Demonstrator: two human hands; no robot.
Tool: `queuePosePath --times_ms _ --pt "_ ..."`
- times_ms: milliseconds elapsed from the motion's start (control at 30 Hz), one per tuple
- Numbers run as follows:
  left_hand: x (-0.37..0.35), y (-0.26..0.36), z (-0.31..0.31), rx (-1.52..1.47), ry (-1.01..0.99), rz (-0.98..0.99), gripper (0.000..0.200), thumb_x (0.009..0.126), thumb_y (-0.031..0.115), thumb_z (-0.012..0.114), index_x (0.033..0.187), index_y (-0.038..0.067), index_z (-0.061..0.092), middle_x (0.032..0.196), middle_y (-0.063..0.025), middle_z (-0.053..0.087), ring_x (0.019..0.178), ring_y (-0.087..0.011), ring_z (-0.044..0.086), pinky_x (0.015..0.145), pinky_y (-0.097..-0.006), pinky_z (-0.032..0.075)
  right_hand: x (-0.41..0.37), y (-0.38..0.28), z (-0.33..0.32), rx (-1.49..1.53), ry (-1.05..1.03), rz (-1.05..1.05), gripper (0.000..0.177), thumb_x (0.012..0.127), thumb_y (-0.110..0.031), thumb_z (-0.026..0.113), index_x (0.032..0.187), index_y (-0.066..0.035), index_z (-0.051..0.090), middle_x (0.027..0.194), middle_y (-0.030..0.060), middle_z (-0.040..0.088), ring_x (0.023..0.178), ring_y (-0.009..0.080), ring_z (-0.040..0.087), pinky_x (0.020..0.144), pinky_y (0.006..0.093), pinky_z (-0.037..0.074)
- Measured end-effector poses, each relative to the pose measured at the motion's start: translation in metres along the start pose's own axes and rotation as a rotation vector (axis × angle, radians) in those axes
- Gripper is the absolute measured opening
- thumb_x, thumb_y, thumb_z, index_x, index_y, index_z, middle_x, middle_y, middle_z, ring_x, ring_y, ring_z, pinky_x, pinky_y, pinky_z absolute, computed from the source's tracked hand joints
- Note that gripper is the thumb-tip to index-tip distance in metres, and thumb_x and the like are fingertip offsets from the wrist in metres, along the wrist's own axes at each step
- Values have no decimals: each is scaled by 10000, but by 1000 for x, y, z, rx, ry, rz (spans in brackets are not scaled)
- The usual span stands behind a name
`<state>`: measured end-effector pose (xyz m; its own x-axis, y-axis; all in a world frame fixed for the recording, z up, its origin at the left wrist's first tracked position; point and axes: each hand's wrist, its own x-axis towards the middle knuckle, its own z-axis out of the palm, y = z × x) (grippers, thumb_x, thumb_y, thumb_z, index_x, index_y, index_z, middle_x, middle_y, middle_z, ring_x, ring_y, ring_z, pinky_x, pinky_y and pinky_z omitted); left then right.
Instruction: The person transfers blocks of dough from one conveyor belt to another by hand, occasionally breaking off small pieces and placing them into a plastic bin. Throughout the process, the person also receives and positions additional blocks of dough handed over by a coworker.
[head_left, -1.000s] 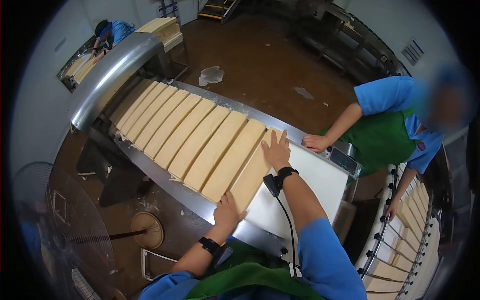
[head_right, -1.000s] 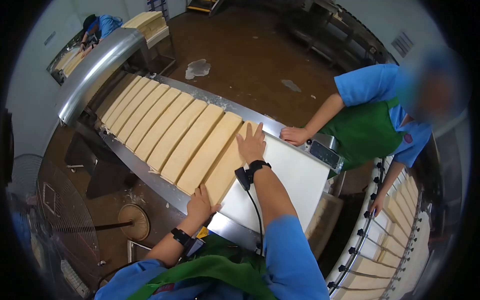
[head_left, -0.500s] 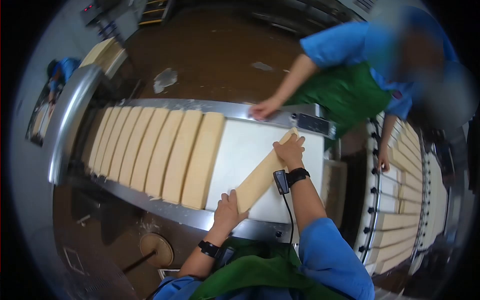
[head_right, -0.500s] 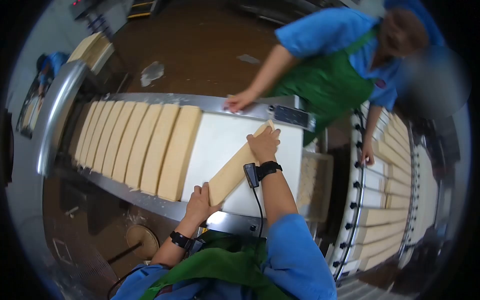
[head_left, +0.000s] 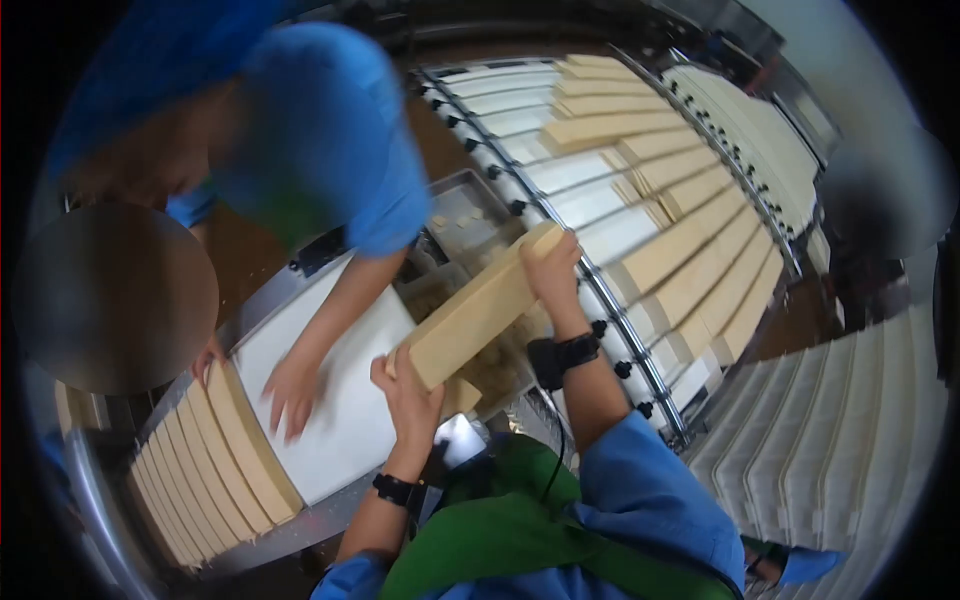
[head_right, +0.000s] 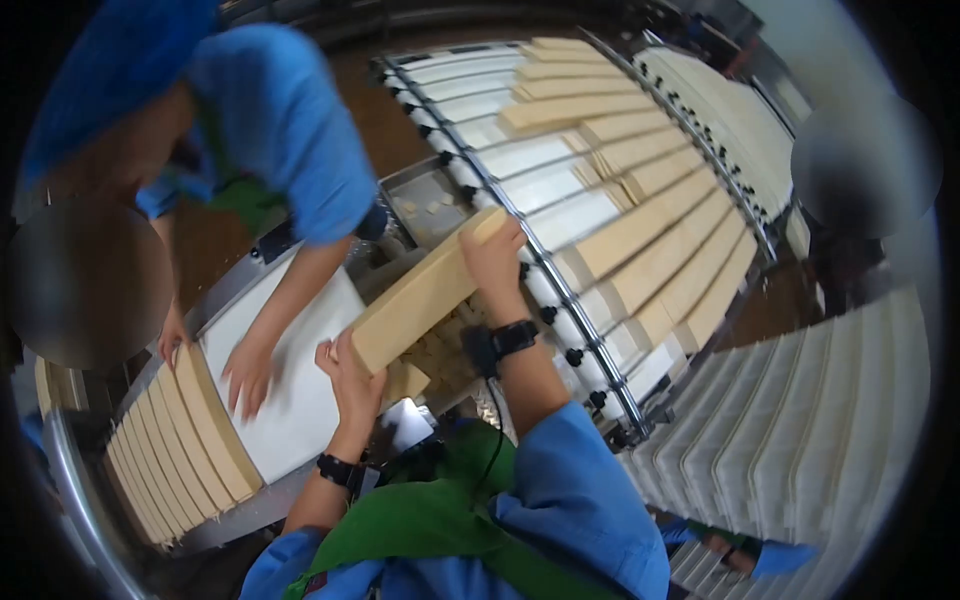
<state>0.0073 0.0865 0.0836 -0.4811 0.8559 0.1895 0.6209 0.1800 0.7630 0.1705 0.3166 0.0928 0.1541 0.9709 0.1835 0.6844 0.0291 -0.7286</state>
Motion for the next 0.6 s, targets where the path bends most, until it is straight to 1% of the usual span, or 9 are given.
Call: queuePosePath --times_ms 33,133,167,200,233,300,367,533,600 --pt "9 17 12 -55 -33 26 772 690 -19 722 1373 41 367 1389 -321 192 1257 -510 325 1045 -449 367 17 17 -18 3 16 26 764 752 -370 682 1290 20 306 1307 324 355 1064 491 504 941 503 448" --pt "37 63 57 -158 9 162 736 733 8 720 1377 32 366 1433 -310 161 1297 -503 296 1062 -457 348 86 47 -72 8 148 47 734 752 -429 665 1261 27 396 1254 313 456 1118 486 481 938 492 443" --pt "48 70 71 -155 -43 190 733 761 46 727 1391 25 352 1466 -297 128 1324 -489 273 1069 -463 341 98 55 -88 -67 58 186 686 780 -462 607 1239 25 458 1250 297 492 1153 471 464 961 508 412" --pt "58 84 81 -151 -28 287 757 747 24 724 1397 33 336 1440 -258 241 1308 -445 335 1096 -426 314 117 65 -98 -141 -41 330 662 807 -495 549 1217 23 520 1246 281 529 1189 456 448 984 523 380" --pt "71 95 90 -166 -46 331 732 772 13 701 1404 31 331 1416 -239 305 1279 -403 393 1067 -413 350 140 77 -106 -125 -25 318 662 807 -495 549 1217 23 520 1246 281 529 1189 456 448 984 523 380" --pt "88 109 105 -159 -80 368 708 798 3 678 1411 30 325 1392 -221 369 1250 -361 451 1038 -399 386 171 120 -108 -544 -263 269 642 862 -504 410 1212 8 575 1282 229 554 1258 420 414 1033 556 282" --pt "106 112 123 -441 -358 210 648 845 -6 620 1420 30 323 1339 -176 459 1157 -266 542 950 -361 463 199 148 -112 -559 -238 256 627 879 -482 371 1214 3 588 1286 216 561 1281 409 395 1049 559 234" --pt "110 137 154 -489 -451 151 581 855 27 616 1384 14 376 1377 -195 394 1196 -337 504 982 -353 442 250 175 -124 -584 -309 316 635 913 -439 320 1295 20 536 1355 220 514 1316 425 374 1091 544 189" --pt "112 142 165 -266 -336 330 584 843 38 641 1372 25 394 1357 -191 400 1212 -335 478 990 -357 426 261 181 -127 -534 -332 334 634 911 -430 323 1303 25 527 1363 223 506 1322 411 376 1095 529 194"
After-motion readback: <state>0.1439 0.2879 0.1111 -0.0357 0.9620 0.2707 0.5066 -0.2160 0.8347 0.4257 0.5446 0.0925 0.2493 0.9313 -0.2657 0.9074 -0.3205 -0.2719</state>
